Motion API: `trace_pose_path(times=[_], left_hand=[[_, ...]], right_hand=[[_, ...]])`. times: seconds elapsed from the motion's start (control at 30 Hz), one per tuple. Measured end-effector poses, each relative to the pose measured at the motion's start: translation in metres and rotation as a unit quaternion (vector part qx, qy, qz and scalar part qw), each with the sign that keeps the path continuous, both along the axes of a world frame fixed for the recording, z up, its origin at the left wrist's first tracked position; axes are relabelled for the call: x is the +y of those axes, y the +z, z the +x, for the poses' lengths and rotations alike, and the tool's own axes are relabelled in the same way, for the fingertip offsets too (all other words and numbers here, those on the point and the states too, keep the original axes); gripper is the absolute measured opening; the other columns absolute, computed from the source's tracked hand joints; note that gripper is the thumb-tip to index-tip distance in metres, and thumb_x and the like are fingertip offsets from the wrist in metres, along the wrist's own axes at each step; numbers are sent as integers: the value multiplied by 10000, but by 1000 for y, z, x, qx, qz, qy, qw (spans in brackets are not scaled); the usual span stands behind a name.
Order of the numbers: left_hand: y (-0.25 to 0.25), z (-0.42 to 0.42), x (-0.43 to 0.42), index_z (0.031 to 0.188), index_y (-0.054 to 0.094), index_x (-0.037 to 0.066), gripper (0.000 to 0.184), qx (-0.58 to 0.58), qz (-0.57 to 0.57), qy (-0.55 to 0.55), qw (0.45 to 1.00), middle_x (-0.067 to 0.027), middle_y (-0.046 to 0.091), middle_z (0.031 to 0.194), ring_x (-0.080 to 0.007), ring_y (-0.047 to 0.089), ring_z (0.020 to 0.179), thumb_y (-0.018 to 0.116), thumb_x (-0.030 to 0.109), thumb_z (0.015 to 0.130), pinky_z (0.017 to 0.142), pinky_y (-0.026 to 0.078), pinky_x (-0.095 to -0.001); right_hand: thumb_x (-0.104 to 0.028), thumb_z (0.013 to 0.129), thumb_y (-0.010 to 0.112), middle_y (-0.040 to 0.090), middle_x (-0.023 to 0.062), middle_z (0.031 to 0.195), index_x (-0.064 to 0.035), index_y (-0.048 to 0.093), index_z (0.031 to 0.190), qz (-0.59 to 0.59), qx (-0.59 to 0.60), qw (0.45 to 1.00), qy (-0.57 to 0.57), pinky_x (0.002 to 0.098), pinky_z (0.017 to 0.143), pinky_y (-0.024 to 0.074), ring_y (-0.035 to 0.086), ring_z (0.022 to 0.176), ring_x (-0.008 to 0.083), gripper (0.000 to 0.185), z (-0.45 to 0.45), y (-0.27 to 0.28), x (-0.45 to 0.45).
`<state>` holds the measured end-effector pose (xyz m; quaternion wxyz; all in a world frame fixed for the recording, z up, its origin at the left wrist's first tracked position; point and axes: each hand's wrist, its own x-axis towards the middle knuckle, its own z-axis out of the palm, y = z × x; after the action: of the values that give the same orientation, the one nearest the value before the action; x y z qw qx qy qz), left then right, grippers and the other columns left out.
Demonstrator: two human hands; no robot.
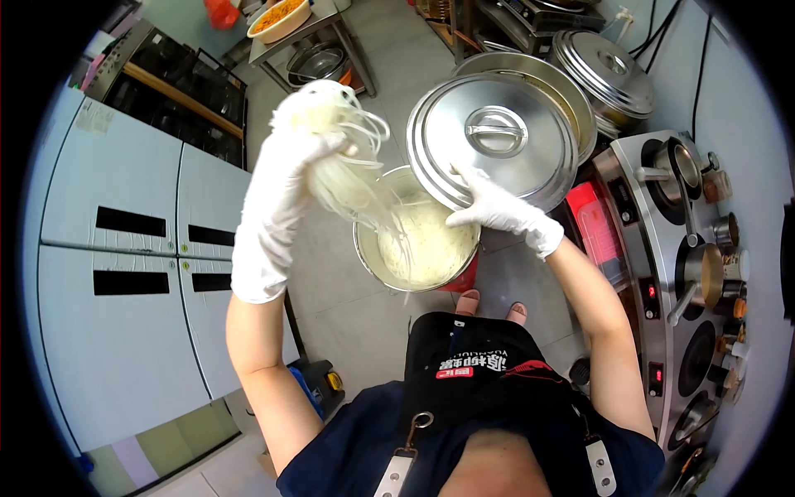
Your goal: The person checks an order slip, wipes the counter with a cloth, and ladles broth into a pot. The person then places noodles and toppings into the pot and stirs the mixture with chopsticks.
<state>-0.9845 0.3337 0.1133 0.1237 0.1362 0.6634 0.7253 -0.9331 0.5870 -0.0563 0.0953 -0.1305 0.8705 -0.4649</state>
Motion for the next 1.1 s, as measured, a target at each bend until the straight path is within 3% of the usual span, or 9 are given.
trace_pose_path(times=[0.23,0.37,0.43,0.53,0.63,0.77,0.83,0.93,1.1], left_hand=[[63,-2,12,1041,581,-17,300,12,45,-63,997,-87,662,834,-165,636,767,647,80,765,770,516,-311],[85,-4,30,1020,581,-23,281,9,59,-84,995,-101,650,839,-182,640,775,647,58,759,790,518,-336],[92,-9,39,1012,582,-24,274,11,59,-101,993,-102,645,840,-187,641,778,648,54,757,792,518,-341],[103,-14,59,1001,581,-23,269,22,54,-123,991,-96,641,850,-194,642,779,650,54,753,789,519,-342],[113,-21,85,999,578,-21,246,30,46,-173,983,-93,630,866,-205,630,810,639,56,773,794,512,-354],[126,-10,148,1000,576,-37,236,28,22,-217,975,-99,626,845,-212,621,814,633,59,792,798,507,-361],[128,4,189,1018,573,-46,256,36,38,-265,963,-104,627,834,-203,620,816,632,60,793,796,512,-350],[133,40,262,1048,567,-52,289,32,71,-321,944,-107,633,860,-193,617,818,638,62,792,810,518,-333],[150,71,397,1116,559,-44,301,31,100,-478,872,-141,637,1055,-236,628,983,620,88,852,904,507,-379]], right_hand=[[-442,625,810,34,275,1506,53,-11,1445,-40,139,989,-32,372,1154,58,15,1420,345,1261,8,23,-53],[-391,620,841,84,266,1497,31,20,1452,-243,114,962,-43,380,1148,91,56,1412,348,1242,-10,28,-85],[-317,742,761,369,267,1374,45,247,1408,-350,130,924,-87,371,1074,300,353,1312,315,916,-14,25,-93],[-213,842,640,645,161,982,53,555,1134,-264,-128,956,-12,311,768,495,631,874,187,404,-16,60,-52],[-138,898,504,665,89,821,19,609,1072,-124,-31,988,-89,330,701,485,613,756,166,257,14,97,-8],[-139,880,449,677,134,940,-13,596,1162,-90,13,993,-73,335,738,473,615,795,200,342,59,174,78],[-96,755,487,613,146,765,5,640,949,-72,255,959,-96,312,639,461,553,677,187,266,78,191,121],[-183,881,468,453,-17,561,-75,633,797,39,212,961,-171,252,419,317,368,452,77,214,142,255,182],[-234,907,463,469,-10,572,-81,629,791,-48,209,945,-247,267,450,319,394,473,111,253,207,287,298]])
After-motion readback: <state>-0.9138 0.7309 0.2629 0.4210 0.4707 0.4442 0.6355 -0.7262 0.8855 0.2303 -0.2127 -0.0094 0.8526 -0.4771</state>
